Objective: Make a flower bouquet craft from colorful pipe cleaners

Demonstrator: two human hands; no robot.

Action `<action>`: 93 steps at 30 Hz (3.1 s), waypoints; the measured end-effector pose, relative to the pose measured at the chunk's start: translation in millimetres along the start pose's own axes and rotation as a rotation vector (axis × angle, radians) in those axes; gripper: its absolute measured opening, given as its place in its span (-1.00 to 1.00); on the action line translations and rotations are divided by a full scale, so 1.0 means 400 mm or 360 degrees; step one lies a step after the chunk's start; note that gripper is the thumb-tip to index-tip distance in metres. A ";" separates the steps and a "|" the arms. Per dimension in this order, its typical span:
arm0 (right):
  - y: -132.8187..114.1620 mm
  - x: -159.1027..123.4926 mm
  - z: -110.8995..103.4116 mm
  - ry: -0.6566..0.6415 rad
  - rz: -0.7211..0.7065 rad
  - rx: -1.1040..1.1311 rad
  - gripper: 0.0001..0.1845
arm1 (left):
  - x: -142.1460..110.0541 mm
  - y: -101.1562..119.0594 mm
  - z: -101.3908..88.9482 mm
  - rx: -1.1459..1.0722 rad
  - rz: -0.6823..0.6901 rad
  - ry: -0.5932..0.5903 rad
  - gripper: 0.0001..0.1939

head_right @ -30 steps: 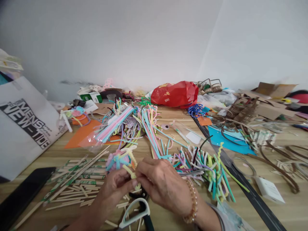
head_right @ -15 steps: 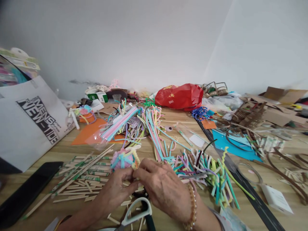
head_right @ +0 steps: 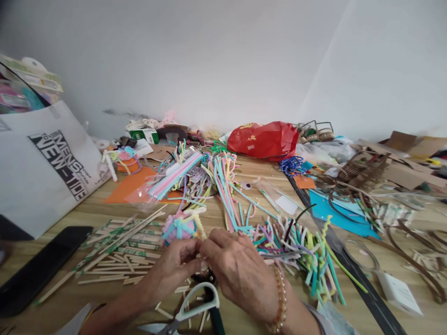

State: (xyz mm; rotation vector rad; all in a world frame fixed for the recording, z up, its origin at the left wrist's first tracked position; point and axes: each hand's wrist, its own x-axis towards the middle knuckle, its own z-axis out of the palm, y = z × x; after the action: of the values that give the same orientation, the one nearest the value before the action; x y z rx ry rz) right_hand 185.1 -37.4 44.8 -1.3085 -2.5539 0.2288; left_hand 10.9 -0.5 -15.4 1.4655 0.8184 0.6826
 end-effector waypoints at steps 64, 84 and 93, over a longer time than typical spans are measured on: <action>0.010 0.007 0.010 0.0277 0.0272 0.0652 -0.94 | -0.001 0.032 0.006 -0.0748 -0.0137 0.0225 -0.75; -0.010 0.006 0.000 0.0166 0.0198 0.0323 -0.77 | -0.008 0.070 0.001 -0.0169 0.0044 0.0368 -0.85; 0.005 0.009 0.007 0.0182 0.0286 0.0523 -0.77 | -0.012 0.066 0.002 -0.0429 0.0055 0.0483 -0.81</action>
State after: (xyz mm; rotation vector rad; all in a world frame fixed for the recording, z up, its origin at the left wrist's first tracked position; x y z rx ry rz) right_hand 183.8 -33.2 42.2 -1.3744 -2.1898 0.5652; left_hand 11.2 -4.5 11.1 1.1500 0.8943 1.0178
